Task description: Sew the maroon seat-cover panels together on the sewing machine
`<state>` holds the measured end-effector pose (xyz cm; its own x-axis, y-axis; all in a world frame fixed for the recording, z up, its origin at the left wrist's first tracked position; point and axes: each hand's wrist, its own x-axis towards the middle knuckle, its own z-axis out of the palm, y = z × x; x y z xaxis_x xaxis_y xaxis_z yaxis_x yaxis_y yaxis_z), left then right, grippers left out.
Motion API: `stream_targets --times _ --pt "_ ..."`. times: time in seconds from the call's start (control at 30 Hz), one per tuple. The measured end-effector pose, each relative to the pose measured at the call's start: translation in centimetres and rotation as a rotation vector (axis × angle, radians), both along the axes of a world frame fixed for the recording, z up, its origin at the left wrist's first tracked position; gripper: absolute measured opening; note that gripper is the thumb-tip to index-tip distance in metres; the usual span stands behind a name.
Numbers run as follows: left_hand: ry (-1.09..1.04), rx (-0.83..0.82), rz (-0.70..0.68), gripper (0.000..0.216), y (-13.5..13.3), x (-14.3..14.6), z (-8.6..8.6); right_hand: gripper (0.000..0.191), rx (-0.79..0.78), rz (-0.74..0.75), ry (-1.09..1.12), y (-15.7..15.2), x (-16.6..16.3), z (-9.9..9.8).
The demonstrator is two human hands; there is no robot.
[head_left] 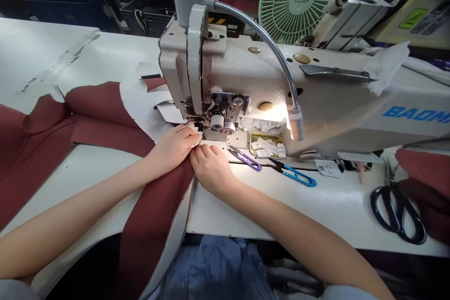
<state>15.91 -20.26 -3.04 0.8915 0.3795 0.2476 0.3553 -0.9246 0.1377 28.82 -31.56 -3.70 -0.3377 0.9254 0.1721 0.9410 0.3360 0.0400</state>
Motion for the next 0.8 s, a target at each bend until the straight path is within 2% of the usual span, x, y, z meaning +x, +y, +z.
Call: stream_targets --times 0.23,0.33,0.43,0.53,0.63,0.8 --pt "0.148 0.046 0.063 0.021 0.8 1.7 1.4 0.030 -0.032 -0.056 0.001 1.1 0.9 -0.5" --pt "0.213 0.080 0.013 0.021 0.9 1.2 2.5 0.029 -0.011 -0.077 0.048 0.8 1.1 -0.5" --pt "0.268 0.189 -0.060 0.021 0.0 0.3 3.8 0.025 -0.002 0.001 0.148 -0.1 1.0 -0.1" --pt "0.371 0.242 -0.077 0.019 -1.2 -0.1 4.7 0.020 -0.081 0.152 0.168 -1.0 0.9 0.7" --pt "0.424 0.193 -0.082 0.017 -1.7 0.3 4.6 0.019 -0.153 0.200 0.126 -1.1 1.0 1.6" --pt "0.409 0.134 -0.058 0.015 -0.7 0.9 4.0 0.019 -0.162 0.152 0.097 -0.4 1.7 1.8"
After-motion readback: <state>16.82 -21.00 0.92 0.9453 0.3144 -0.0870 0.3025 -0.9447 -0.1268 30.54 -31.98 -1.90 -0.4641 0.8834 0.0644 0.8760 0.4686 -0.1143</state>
